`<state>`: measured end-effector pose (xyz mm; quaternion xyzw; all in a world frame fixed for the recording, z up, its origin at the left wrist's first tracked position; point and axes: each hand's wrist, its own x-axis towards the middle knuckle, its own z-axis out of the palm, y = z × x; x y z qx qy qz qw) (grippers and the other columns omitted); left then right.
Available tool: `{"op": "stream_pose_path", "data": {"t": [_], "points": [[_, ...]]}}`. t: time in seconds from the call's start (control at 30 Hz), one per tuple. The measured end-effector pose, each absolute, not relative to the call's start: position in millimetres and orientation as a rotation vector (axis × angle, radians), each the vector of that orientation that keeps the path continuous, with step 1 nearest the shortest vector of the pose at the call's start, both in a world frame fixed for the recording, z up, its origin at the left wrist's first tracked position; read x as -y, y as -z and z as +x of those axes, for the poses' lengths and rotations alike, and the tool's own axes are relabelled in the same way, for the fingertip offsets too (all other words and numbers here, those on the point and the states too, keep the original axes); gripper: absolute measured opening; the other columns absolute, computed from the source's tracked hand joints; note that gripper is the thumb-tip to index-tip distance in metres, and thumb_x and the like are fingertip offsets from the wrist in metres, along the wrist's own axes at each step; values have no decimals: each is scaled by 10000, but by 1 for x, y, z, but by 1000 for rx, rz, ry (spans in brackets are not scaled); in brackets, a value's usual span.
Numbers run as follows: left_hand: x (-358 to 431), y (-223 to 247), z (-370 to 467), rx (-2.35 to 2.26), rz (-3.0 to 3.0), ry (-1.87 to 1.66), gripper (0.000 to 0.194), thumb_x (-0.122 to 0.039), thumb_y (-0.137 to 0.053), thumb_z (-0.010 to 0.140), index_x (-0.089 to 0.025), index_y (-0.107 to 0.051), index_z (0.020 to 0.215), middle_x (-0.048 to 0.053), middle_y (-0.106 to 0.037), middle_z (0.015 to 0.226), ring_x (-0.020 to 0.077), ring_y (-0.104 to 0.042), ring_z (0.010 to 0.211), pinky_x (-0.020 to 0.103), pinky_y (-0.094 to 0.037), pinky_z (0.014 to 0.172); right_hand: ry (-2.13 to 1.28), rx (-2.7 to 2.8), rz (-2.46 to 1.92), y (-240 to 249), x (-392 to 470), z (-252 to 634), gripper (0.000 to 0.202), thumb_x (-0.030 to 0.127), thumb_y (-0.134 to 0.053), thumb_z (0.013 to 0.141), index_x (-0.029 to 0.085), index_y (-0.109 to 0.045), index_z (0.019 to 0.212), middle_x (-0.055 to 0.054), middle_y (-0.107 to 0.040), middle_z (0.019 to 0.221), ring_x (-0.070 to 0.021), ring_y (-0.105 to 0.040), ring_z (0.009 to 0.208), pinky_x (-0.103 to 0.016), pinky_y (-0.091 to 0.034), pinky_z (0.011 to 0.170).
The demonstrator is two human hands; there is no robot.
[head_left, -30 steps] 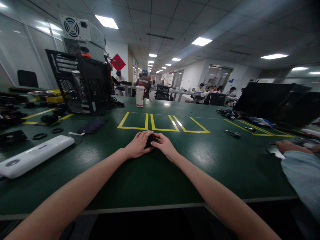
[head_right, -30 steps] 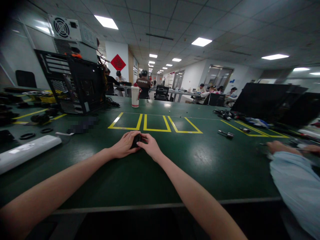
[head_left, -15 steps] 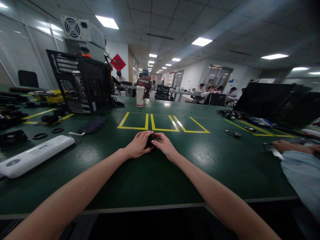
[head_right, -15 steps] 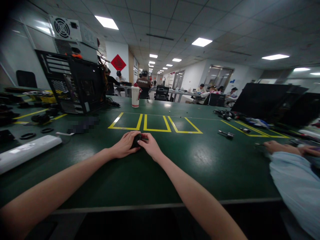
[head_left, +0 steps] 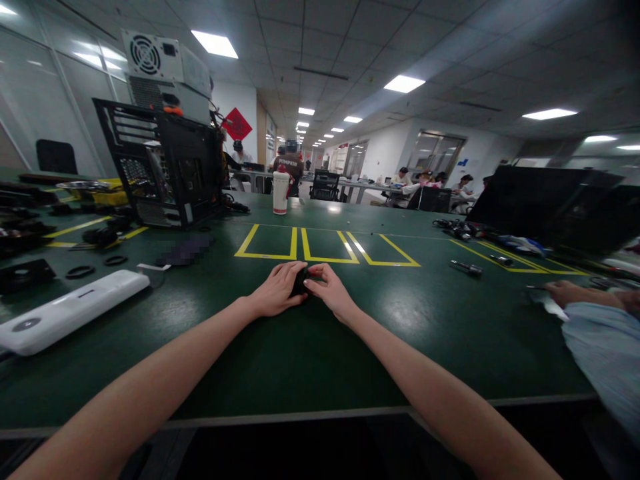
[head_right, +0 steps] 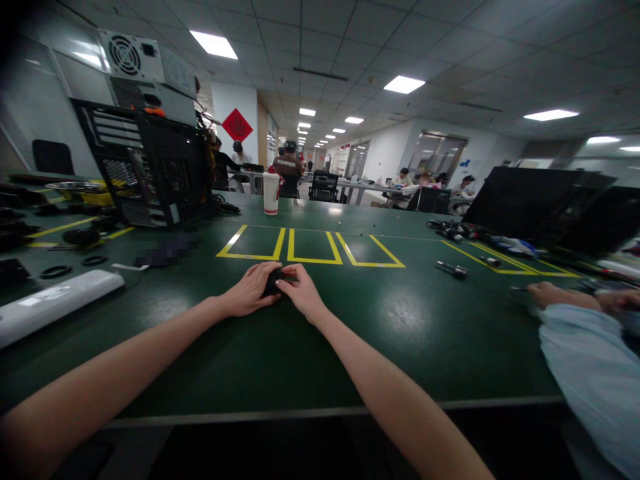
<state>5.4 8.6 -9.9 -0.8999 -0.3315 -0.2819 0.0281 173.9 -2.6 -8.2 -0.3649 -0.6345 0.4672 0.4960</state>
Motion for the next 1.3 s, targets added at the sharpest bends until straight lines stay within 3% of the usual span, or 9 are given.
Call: {"op": "stream_pose_path", "data": {"t": [0.13,0.5,0.73,1.1,1.3], "points": [[-8,10,4,1023,-2783,862,628,-356,-508,772,-174,-175,1272,130,-373,1255,250,-328,1200,451,-249,1007,-1185,1562,-897,8,1,174,323,268,-602,677,191,-510,977,-46,-541,1009,-144,-549,872,-348,-421,831],[-9,10,3,1012,-2789,880,622,-362,-506,775,-190,-176,1273,124,-373,1259,255,-325,1205,462,-253,1000,-1097,1615,-821,8,3,174,235,287,-586,695,199,-504,897,-15,-542,964,-134,-542,879,-326,-430,827],[-9,11,3,1021,-2787,865,631,-357,-511,771,-189,-168,1274,125,-372,1260,250,-325,1205,459,-248,1005,-1159,1604,-915,6,1,174,354,279,-603,686,190,-513,1017,-56,-544,1040,-156,-552,890,-350,-429,835],[-8,10,4,1020,-2783,869,621,-368,-508,774,-174,-186,1269,132,-375,1255,257,-328,1202,460,-252,1002,-1055,1645,-799,13,-1,173,233,282,-573,712,199,-504,918,-25,-537,965,-150,-519,963,-331,-427,850],[-7,8,4,1027,-2787,843,620,-351,-503,776,-174,-177,1273,131,-374,1255,250,-327,1202,451,-244,1010,-1086,1628,-891,10,-1,172,339,264,-593,696,184,-509,1015,-56,-546,1027,-159,-533,944,-348,-415,869]]}}
